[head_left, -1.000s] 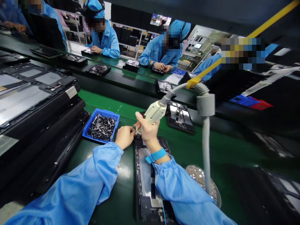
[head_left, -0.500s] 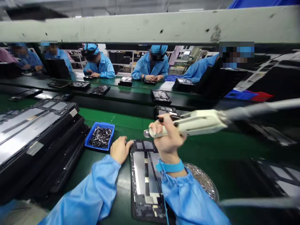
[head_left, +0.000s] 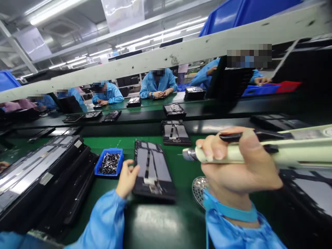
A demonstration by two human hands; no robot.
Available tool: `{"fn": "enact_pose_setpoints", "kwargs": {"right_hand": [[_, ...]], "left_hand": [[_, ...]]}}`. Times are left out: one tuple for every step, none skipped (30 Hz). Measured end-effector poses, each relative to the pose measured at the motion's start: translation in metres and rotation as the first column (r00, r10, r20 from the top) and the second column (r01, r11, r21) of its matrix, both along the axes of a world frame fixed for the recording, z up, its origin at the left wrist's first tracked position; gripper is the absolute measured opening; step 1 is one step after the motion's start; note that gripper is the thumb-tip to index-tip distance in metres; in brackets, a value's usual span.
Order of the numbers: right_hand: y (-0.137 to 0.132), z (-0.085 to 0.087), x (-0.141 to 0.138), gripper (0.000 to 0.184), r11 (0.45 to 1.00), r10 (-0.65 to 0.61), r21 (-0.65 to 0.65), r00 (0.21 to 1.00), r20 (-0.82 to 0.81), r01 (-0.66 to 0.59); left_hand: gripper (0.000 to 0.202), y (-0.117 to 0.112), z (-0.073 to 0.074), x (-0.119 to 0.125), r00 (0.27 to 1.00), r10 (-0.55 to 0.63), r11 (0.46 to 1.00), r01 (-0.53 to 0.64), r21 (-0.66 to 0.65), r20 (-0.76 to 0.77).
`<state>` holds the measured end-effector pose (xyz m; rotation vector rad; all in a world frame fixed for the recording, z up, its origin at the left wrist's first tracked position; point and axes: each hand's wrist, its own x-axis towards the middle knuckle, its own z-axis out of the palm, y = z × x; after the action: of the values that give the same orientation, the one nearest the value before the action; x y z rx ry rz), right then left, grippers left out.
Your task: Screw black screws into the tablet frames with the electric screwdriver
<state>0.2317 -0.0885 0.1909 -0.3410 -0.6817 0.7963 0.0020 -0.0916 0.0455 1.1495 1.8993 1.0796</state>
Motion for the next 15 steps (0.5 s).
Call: {"fn": "enact_pose_setpoints", "kwargs": {"right_hand": [[-0.006, -0.004, 0.010, 0.027, 1.000, -0.004, 0.006, 0.999, 0.040, 0.003], [-0.011, -0.010, 0.019, 0.028, 1.000, -0.004, 0.004, 0.996, 0.084, 0.004], [-0.016, -0.019, 0.028, 0.028, 1.000, -0.006, -0.004, 0.991, 0.133, 0.006], [-0.020, -0.030, 0.036, 0.028, 1.000, -0.007, -0.017, 0.982, 0.190, 0.010], [-0.023, -0.042, 0.044, 0.027, 0.999, -0.005, -0.042, 0.967, 0.254, 0.017], [-0.026, -0.055, 0.052, 0.026, 0.998, -0.010, -0.060, 0.947, 0.322, 0.031], [-0.028, -0.068, 0.060, 0.025, 0.996, -0.012, -0.082, 0.922, 0.387, 0.048], [-0.029, -0.081, 0.067, 0.024, 0.992, -0.025, -0.102, 0.901, 0.433, 0.077], [-0.030, -0.094, 0.074, 0.023, 0.987, -0.042, -0.120, 0.887, 0.460, 0.108], [-0.030, -0.105, 0.079, 0.023, 0.979, -0.058, -0.145, 0.882, 0.468, 0.142], [-0.031, -0.114, 0.084, 0.024, 0.969, -0.076, -0.175, 0.886, 0.457, 0.174], [-0.031, -0.122, 0.088, 0.025, 0.956, -0.091, -0.213, 0.895, 0.437, 0.202], [-0.032, -0.127, 0.091, 0.027, 0.940, -0.105, -0.255, 0.904, 0.413, 0.226], [-0.034, -0.131, 0.093, 0.029, 0.924, -0.116, -0.293, 0.912, 0.394, 0.245], [-0.035, -0.133, 0.096, 0.031, 0.910, -0.126, -0.322, 0.914, 0.385, 0.261]], "left_hand": [[0.040, 0.031, 0.012, -0.006, 0.999, 0.021, 1.000, -0.021, -0.003, -0.036], [0.042, 0.062, 0.024, -0.011, 0.998, 0.030, 1.000, -0.030, 0.006, -0.063], [0.041, 0.093, 0.035, -0.015, 0.995, 0.041, 0.999, -0.041, 0.005, -0.096], [0.040, 0.120, 0.045, -0.018, 0.990, 0.053, 0.999, -0.053, 0.000, -0.131], [0.038, 0.143, 0.052, -0.021, 0.984, 0.062, 0.998, -0.064, -0.003, -0.165], [0.038, 0.161, 0.058, -0.023, 0.977, 0.070, 0.997, -0.073, -0.008, -0.202], [0.038, 0.174, 0.062, -0.025, 0.968, 0.078, 0.996, -0.083, -0.012, -0.239], [0.040, 0.184, 0.064, -0.027, 0.957, 0.084, 0.996, -0.091, -0.014, -0.279], [0.042, 0.190, 0.065, -0.028, 0.943, 0.088, 0.995, -0.098, -0.014, -0.320], [0.043, 0.195, 0.065, -0.029, 0.927, 0.092, 0.995, -0.104, -0.013, -0.364], [0.044, 0.200, 0.064, -0.028, 0.908, 0.092, 0.994, -0.105, -0.011, -0.409], [0.045, 0.205, 0.062, -0.024, 0.887, 0.082, 0.995, -0.099, -0.013, -0.454], [0.044, 0.212, 0.060, -0.017, 0.866, 0.059, 0.997, -0.080, -0.020, -0.496], [0.043, 0.220, 0.057, -0.007, 0.845, 0.020, 0.998, -0.047, -0.037, -0.535], [0.041, 0.230, 0.052, 0.006, 0.823, -0.034, 0.998, -0.003, -0.066, -0.567]]}}
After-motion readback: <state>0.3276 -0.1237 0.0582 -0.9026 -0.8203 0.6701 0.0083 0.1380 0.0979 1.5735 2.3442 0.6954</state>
